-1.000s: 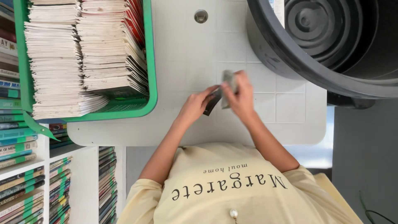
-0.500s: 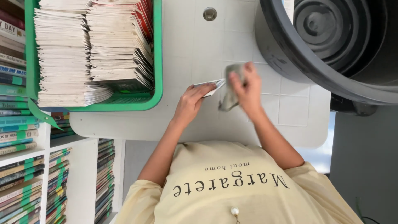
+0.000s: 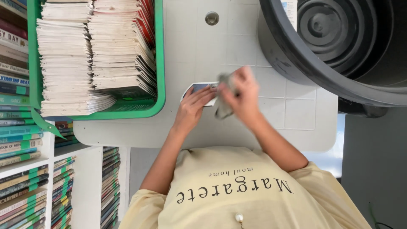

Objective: Wiping down small pamphlets with a cleaning cloth and placing them in a container.

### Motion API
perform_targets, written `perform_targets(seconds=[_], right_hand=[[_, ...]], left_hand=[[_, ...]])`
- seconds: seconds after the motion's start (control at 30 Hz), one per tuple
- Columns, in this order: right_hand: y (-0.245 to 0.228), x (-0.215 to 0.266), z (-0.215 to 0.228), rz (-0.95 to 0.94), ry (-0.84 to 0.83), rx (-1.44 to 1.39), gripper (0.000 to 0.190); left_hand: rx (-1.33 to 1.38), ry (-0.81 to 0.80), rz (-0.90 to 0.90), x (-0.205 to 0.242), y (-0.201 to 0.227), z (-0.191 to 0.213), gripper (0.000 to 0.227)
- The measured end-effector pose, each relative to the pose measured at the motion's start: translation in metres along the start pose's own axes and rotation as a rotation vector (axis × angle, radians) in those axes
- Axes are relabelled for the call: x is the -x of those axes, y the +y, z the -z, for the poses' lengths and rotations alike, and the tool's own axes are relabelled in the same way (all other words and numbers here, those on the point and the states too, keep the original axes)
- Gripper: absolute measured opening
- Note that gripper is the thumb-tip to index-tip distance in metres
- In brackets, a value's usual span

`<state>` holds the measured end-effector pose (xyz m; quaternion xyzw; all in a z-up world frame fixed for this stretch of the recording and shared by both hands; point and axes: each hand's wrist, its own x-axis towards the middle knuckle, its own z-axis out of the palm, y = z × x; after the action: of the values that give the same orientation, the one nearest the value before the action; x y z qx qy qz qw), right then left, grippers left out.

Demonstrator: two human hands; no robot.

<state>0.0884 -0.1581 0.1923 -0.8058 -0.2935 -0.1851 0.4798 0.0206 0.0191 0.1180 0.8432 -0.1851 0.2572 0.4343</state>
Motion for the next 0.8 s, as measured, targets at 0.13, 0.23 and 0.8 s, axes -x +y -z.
perform_targets(seconds=[0.13, 0.23, 0.8], right_hand=[[0.037, 0.015, -0.011, 0.002, -0.021, 0.003, 0.038], [0.099, 0.020, 0.001, -0.204, -0.073, 0.245, 0.036], [0.040, 0.064, -0.042, -0.147, 0.168, -0.202, 0.042]], left_hand=[[-0.021, 0.016, -0.003, -0.002, 0.011, 0.006, 0.034], [0.298, 0.139, 0.432, 0.009, 0.008, 0.010, 0.027], [1.418, 0.814, 1.439, 0.041, -0.068, -0.088, 0.028]])
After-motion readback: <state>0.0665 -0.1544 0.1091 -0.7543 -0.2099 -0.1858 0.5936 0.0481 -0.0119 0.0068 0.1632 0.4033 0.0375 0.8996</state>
